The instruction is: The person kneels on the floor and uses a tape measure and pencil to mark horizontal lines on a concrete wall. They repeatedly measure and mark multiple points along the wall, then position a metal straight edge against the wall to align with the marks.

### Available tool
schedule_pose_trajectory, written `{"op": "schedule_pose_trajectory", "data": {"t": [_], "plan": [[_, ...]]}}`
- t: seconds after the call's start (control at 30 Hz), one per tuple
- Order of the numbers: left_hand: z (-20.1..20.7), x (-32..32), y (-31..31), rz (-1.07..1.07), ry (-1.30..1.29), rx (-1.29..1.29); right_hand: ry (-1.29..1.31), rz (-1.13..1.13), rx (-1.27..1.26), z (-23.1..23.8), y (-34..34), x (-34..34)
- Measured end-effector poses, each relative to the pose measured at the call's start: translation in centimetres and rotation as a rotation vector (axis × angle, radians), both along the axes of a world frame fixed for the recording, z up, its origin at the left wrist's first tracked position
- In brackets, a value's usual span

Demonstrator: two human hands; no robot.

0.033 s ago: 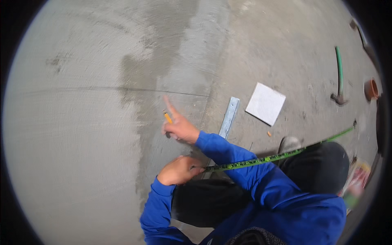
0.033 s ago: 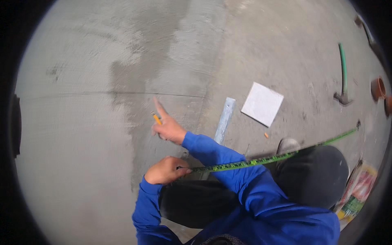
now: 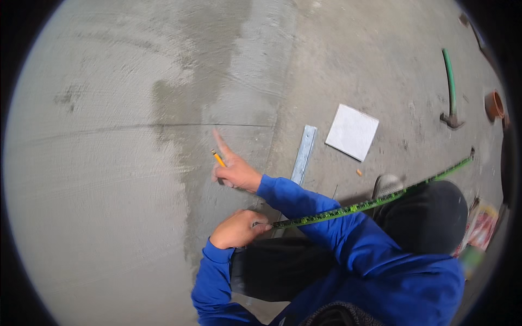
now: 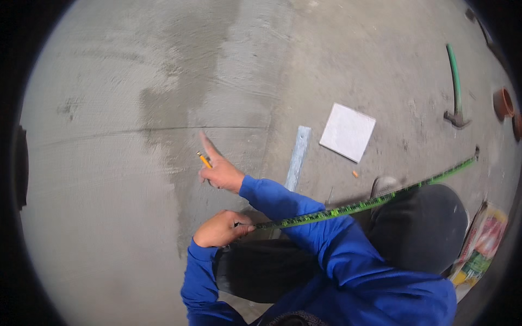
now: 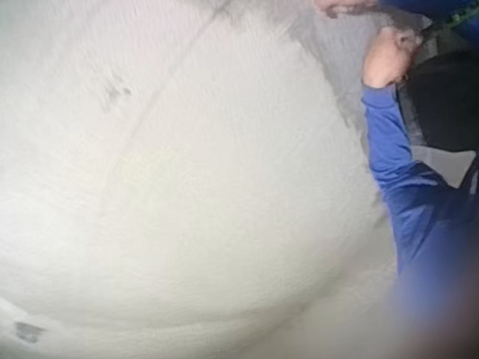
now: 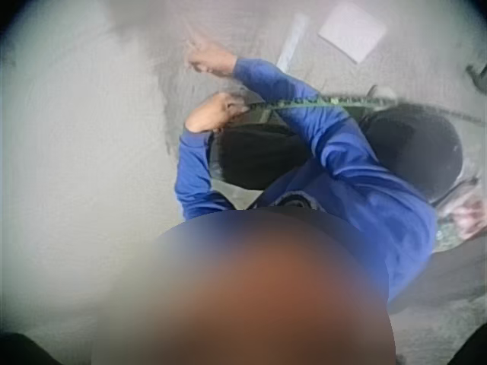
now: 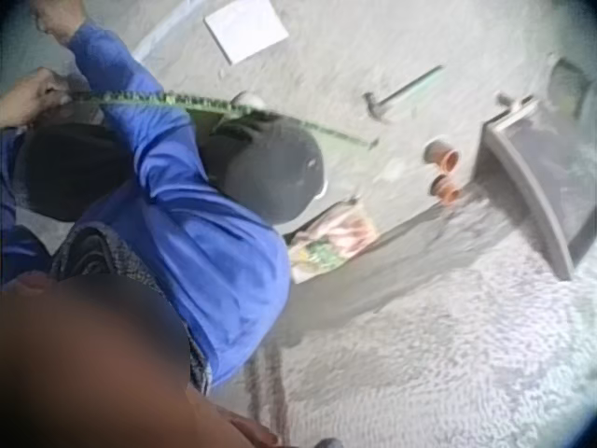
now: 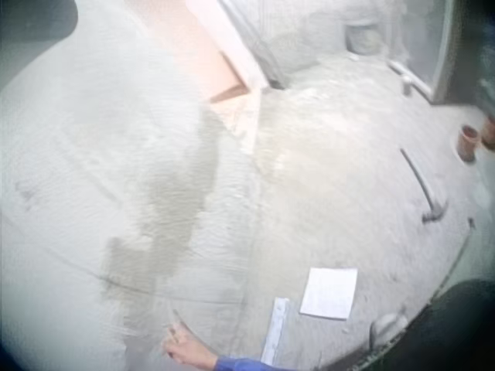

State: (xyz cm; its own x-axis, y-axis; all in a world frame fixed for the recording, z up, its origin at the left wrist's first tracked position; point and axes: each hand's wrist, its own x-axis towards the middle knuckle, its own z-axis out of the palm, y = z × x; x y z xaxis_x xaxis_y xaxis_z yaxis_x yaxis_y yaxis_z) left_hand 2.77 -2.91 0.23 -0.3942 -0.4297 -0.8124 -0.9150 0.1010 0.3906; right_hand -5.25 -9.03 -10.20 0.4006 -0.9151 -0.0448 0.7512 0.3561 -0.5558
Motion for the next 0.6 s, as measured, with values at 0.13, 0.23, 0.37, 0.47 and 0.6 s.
{"op": "schedule_pose_trajectory", "data": {"t": [0.13,0.23,0.37,0.47,0.6], "plan": [[-0.3,0.6,0.4,-0.024,-0.101,0.079,0.083,-0.158,0.002,-2.1,-0.8,1.1],[-0.5,0.8,0.8,-0.009,-0.086,0.062,0.122,-0.326,0.262,-6.3,-1.8,1.1],[-0.5,0.9,1.1,0.024,-0.047,0.044,0.0,-0.43,0.807,-13.2,-2.0,0.2],[-0.6,0.8,1.1,0.036,-0.011,0.013,0.034,-0.32,0.763,-15.3,-1.9,1.1],[-0.7,0.8,0.8,0.04,-0.056,0.045,0.028,-0.277,0.725,-15.3,-1.9,2.4]]}}
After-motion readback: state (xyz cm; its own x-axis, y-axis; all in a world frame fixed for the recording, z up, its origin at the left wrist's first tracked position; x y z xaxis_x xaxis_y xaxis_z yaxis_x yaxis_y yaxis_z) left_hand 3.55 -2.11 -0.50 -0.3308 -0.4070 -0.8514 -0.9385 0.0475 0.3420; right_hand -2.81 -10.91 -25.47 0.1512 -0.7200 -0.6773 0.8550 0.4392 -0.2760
